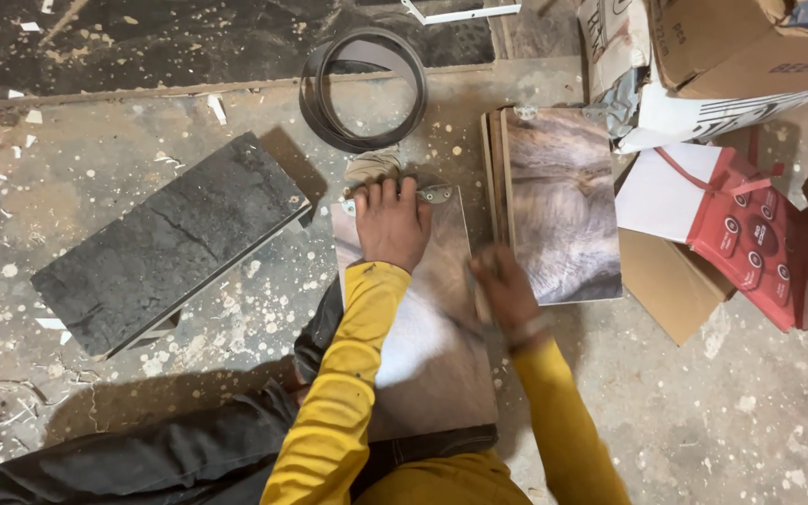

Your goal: The person sits on the workshop floor and stacks printed decorative panels one at a time, aligning each panel by hand and pressing it flat onto the pile. They pick panels from the floor beside them, turn them over, and build up a stack next to a stack of framed boards.

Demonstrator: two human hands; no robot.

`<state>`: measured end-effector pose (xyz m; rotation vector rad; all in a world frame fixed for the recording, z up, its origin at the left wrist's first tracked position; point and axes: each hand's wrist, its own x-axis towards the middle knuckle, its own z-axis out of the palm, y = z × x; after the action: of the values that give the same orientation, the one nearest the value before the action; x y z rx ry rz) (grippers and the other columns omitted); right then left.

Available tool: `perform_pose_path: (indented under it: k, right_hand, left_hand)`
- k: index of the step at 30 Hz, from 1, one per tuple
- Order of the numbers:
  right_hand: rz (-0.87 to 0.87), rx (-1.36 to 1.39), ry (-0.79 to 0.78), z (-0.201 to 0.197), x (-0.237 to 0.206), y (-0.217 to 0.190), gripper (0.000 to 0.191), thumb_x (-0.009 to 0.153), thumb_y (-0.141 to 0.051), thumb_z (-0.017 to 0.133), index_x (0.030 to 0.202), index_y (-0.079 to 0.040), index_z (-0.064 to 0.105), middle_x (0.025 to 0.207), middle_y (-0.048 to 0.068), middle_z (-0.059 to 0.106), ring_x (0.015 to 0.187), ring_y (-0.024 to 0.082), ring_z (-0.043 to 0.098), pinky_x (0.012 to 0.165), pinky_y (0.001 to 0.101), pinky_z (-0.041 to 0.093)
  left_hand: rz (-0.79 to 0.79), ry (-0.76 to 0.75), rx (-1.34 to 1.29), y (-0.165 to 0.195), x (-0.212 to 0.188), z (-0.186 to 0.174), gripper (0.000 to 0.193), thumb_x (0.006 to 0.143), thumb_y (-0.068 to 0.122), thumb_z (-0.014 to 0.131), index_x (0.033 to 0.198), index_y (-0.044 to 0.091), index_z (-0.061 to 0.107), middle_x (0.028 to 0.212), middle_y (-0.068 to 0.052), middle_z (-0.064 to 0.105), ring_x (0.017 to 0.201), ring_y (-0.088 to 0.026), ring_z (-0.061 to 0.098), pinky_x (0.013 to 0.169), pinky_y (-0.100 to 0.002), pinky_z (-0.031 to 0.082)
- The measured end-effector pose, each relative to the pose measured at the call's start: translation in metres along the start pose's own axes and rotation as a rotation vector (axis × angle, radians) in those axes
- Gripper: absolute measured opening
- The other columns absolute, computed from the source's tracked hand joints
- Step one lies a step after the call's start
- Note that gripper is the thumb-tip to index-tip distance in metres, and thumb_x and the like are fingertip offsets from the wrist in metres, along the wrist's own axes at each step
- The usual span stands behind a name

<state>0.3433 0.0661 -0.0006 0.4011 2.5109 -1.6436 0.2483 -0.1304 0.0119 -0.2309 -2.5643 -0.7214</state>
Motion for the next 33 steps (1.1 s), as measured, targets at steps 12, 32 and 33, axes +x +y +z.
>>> perform_pose_path:
  k: [12, 32, 33]
  right_hand:
    - [-0.205, 0.061, -0.045, 0.011, 0.13, 0.01, 0.035, 0.098, -0.033, 0.07, 0.12, -0.006, 0.063, 0.115, 0.005, 0.067, 0.11, 0.017, 0.06, 0.094, 0.0318, 0.048]
    - [-0.263, 0.246, -0.137, 0.016, 0.145, -0.012, 0.022, 0.097, -0.021, 0.072, 0.112, -0.008, 0.063, 0.107, 0.002, 0.065, 0.103, 0.013, 0.058, 0.093, 0.0287, 0.048]
    - [-0.224, 0.313, -0.17, 0.017, 0.149, -0.013, 0.024, 0.096, -0.021, 0.073, 0.113, -0.007, 0.063, 0.108, 0.001, 0.066, 0.103, 0.013, 0.058, 0.093, 0.0288, 0.047]
  left_hand:
    - [-0.048, -0.072, -0.029, 0.001, -0.001, -0.002, 0.026, 0.089, 0.027, 0.059, 0.106, 0.006, 0.063, 0.104, -0.019, 0.064, 0.108, -0.039, 0.058, 0.104, -0.053, 0.036]
    - [-0.042, -0.027, -0.04, -0.006, 0.006, 0.003, 0.024, 0.091, 0.026, 0.058, 0.103, 0.006, 0.062, 0.099, -0.018, 0.062, 0.104, -0.037, 0.058, 0.103, -0.053, 0.036]
    - [-0.053, -0.046, -0.043, -0.006, 0.006, 0.003, 0.023, 0.091, 0.026, 0.058, 0.102, 0.006, 0.062, 0.099, -0.017, 0.062, 0.104, -0.037, 0.058, 0.103, -0.052, 0.036]
